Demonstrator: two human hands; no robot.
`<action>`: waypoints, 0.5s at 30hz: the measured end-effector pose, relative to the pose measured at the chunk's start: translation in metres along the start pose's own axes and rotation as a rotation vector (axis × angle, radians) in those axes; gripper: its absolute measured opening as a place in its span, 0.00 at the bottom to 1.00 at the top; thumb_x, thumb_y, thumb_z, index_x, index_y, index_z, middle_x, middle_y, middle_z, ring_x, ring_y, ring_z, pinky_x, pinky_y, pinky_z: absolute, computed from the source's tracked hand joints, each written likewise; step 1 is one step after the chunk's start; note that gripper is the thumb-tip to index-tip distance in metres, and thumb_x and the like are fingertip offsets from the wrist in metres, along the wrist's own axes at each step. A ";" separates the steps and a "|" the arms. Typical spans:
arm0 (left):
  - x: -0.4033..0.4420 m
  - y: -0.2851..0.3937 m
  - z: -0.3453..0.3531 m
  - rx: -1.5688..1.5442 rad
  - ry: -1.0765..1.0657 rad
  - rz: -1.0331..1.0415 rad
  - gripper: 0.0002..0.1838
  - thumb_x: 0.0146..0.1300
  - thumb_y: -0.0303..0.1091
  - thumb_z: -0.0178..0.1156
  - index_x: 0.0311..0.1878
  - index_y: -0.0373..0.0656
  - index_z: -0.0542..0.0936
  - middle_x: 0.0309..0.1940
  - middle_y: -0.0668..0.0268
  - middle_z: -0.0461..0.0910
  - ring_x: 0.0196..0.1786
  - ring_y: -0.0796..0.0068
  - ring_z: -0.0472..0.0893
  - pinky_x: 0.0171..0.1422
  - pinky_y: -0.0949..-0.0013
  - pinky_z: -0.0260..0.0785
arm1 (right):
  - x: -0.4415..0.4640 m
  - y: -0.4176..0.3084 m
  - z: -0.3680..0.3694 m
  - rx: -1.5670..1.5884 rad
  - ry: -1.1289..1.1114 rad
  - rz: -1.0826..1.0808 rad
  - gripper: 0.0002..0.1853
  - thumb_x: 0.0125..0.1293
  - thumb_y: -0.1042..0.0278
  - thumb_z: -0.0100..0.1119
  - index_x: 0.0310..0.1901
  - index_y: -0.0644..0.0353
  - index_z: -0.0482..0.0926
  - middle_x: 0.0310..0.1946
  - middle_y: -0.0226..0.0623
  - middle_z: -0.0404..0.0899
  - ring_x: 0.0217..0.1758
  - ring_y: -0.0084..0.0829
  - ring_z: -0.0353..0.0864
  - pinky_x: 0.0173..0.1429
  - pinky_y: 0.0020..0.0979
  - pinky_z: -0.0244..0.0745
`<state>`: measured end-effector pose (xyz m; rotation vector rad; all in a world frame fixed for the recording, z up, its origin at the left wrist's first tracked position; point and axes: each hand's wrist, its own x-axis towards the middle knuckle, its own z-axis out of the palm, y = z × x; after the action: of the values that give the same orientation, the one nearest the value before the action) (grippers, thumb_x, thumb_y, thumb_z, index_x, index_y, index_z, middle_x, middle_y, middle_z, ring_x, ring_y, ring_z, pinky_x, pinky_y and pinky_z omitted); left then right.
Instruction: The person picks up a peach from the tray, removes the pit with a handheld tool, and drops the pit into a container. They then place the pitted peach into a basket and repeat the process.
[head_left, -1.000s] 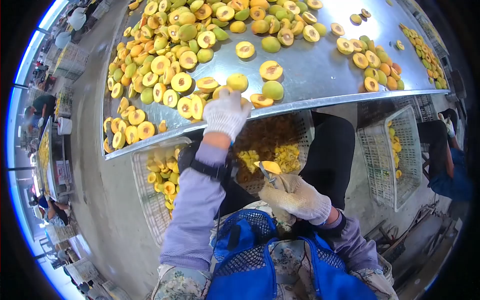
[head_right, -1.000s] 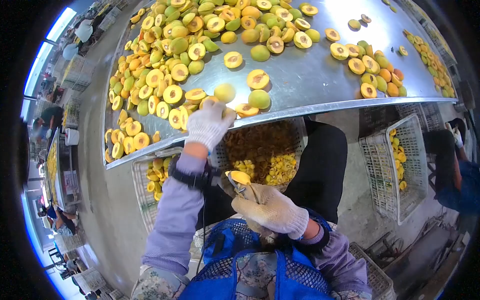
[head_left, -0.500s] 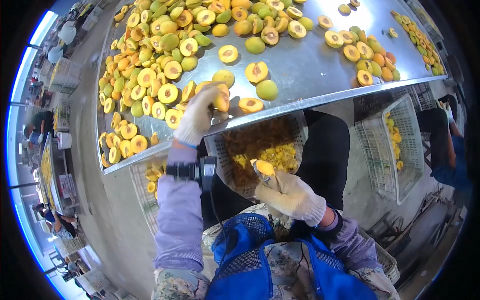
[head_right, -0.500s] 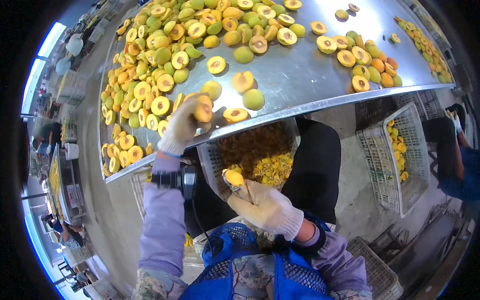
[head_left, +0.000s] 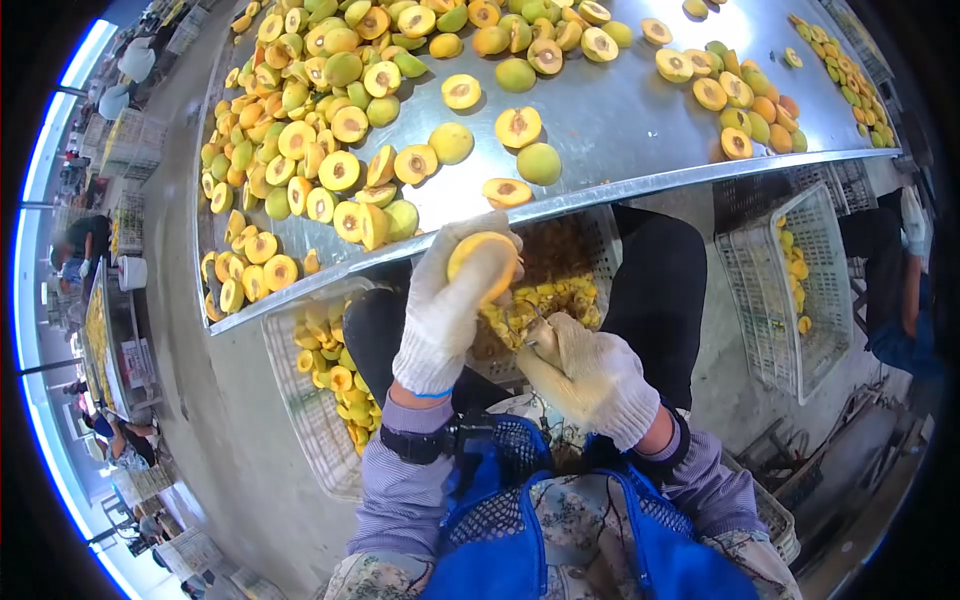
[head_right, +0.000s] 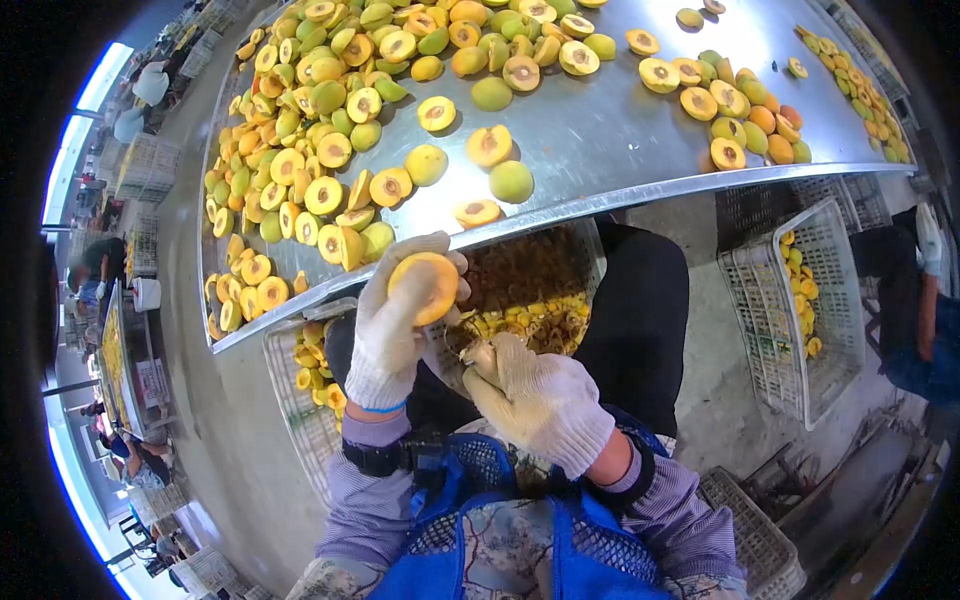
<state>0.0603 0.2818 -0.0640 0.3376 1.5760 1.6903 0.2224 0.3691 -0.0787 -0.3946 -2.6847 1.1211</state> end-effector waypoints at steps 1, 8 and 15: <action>-0.002 -0.001 0.000 0.002 0.001 0.006 0.22 0.72 0.45 0.56 0.59 0.37 0.75 0.44 0.60 0.81 0.41 0.71 0.81 0.42 0.70 0.75 | 0.000 0.000 -0.002 0.021 -0.008 -0.034 0.12 0.65 0.59 0.60 0.44 0.55 0.75 0.24 0.40 0.76 0.23 0.41 0.82 0.25 0.41 0.75; -0.023 -0.004 0.006 -0.334 -0.173 0.007 0.32 0.79 0.54 0.34 0.63 0.33 0.71 0.48 0.56 0.81 0.46 0.68 0.81 0.53 0.66 0.75 | 0.009 -0.031 -0.029 0.472 -0.192 0.340 0.13 0.65 0.60 0.61 0.45 0.58 0.73 0.27 0.44 0.78 0.33 0.45 0.83 0.34 0.39 0.76; -0.033 0.002 0.015 -0.224 -0.145 -0.012 0.32 0.79 0.53 0.34 0.64 0.33 0.71 0.49 0.56 0.81 0.50 0.68 0.80 0.59 0.66 0.73 | 0.002 -0.024 -0.024 0.401 -0.089 0.125 0.14 0.65 0.59 0.61 0.45 0.58 0.74 0.29 0.46 0.79 0.32 0.46 0.83 0.35 0.42 0.77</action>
<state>0.0910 0.2695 -0.0486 0.3274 1.2676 1.7718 0.2238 0.3697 -0.0449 -0.4527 -2.4451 1.7053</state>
